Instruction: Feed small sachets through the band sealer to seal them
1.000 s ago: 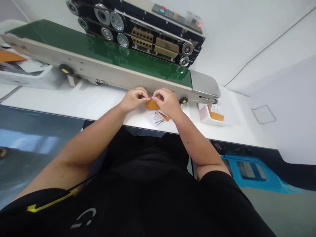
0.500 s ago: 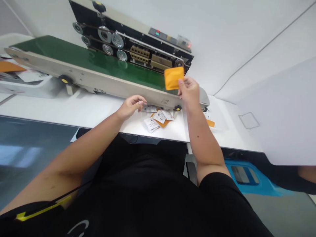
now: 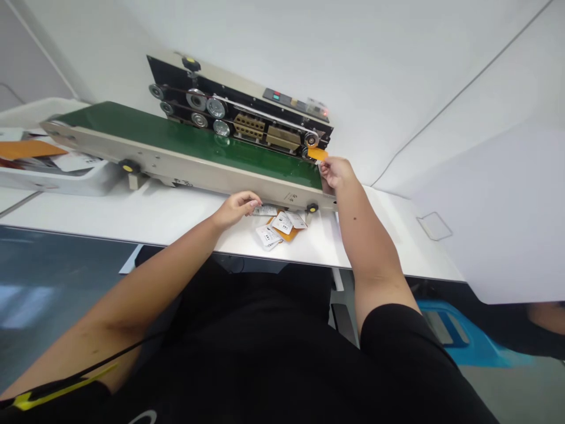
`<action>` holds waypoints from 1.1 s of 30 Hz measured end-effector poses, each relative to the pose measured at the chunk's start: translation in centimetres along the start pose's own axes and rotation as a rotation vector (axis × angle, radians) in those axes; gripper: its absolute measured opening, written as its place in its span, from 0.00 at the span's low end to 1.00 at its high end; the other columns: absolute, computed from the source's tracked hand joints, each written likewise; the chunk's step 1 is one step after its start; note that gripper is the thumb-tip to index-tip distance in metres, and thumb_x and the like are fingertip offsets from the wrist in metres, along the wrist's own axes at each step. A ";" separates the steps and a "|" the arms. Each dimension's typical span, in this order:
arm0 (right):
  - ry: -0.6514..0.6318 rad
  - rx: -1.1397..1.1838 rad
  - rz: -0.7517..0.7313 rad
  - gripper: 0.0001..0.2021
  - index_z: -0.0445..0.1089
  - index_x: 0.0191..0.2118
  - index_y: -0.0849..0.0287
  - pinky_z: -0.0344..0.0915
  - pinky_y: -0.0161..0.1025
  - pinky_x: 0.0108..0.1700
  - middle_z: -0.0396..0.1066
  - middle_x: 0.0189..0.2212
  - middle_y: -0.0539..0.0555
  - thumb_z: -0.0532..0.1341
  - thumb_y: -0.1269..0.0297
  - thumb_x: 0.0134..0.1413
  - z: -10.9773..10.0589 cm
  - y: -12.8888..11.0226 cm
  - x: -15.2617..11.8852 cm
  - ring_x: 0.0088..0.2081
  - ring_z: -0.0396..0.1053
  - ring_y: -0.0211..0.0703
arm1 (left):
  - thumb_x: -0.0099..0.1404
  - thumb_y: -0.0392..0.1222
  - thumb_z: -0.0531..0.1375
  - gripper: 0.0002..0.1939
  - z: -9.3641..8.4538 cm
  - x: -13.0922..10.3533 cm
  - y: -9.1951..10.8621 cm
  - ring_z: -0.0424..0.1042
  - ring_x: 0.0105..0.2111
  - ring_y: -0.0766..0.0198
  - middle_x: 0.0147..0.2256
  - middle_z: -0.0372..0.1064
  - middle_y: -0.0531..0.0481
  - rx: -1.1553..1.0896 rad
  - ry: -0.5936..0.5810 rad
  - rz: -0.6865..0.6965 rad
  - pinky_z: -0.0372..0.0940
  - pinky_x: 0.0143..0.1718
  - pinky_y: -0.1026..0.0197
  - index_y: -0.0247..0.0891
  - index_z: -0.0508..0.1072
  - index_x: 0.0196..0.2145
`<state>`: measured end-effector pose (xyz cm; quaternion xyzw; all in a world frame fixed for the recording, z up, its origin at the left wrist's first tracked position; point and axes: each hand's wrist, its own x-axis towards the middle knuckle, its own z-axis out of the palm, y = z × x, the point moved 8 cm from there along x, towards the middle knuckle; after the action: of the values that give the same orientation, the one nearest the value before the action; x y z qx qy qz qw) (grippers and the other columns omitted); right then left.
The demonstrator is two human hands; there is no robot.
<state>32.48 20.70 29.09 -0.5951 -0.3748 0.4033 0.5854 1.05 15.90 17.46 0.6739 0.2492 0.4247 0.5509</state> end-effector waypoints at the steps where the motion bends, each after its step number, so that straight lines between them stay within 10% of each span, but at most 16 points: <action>1: 0.010 0.014 0.016 0.14 0.58 0.31 0.56 0.52 0.22 0.16 0.59 0.17 0.42 0.65 0.77 0.52 0.3 0.1 0.2 0.16 0.57 0.28 | 0.63 0.62 0.66 0.24 0.1 0.0 0.0 0.65 0.27 0.70 0.32 0.71 0.50 0.005 -0.004 -0.003 0.63 0.29 0.66 0.35 0.76 0.39; 9: 0.104 -0.101 0.013 0.17 0.57 0.51 0.54 0.51 0.26 0.18 0.69 0.24 0.45 0.65 0.69 0.62 2.4 0.1 -0.1 0.18 0.61 0.32 | 0.65 0.61 0.63 0.23 0.1 0.2 0.2 0.66 0.28 0.67 0.33 0.73 0.49 0.115 -0.017 0.054 0.64 0.32 0.63 0.35 0.76 0.39; 15: 0.284 -0.465 -0.560 0.24 0.55 0.65 0.54 0.63 0.34 0.28 0.71 0.35 0.52 0.55 0.50 0.70 1.4 -2.5 -6.1 0.29 0.69 0.38 | 0.70 0.53 0.59 0.16 1.6 0.0 0.3 0.75 0.40 0.57 0.40 0.78 0.44 0.672 -0.128 0.249 0.68 0.45 0.57 0.38 0.79 0.39; 19: 0.204 -0.506 -0.809 0.21 0.62 0.63 0.54 0.68 0.41 0.35 0.70 0.33 0.53 0.52 0.51 0.71 3.4 2.1 -13.7 0.31 0.70 0.42 | 0.70 0.48 0.59 0.22 2.3 0.1 -1.4 0.76 0.52 0.50 0.55 0.77 0.40 0.895 -0.212 0.109 0.70 0.54 0.52 0.38 0.77 0.57; 25: -0.290 -0.725 -0.742 0.13 0.74 0.52 0.52 0.67 0.42 0.36 0.72 0.27 0.49 0.59 0.61 0.63 9.3 12.2 -19.6 0.28 0.69 0.43 | 0.70 0.50 0.61 0.29 2.2 0.4 -2.5 0.72 0.60 0.44 0.61 0.73 0.38 1.120 -0.179 -0.019 0.66 0.62 0.47 0.40 0.71 0.65; 33: -0.252 -0.883 -0.783 0.11 0.78 0.45 0.56 0.66 0.46 0.44 0.73 0.25 0.53 0.59 0.64 0.63 9.9 13.5 -20.0 0.37 0.70 0.51 | 0.70 0.38 0.58 0.16 1.0 0.8 -2.6 0.78 0.50 0.55 0.51 0.80 0.44 0.945 -0.102 0.061 0.69 0.55 0.57 0.40 0.79 0.53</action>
<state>15.19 5.79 16.51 -0.5473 -0.7645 0.0312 0.3391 2.63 16.75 15.16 0.8776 0.3680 0.2471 0.1827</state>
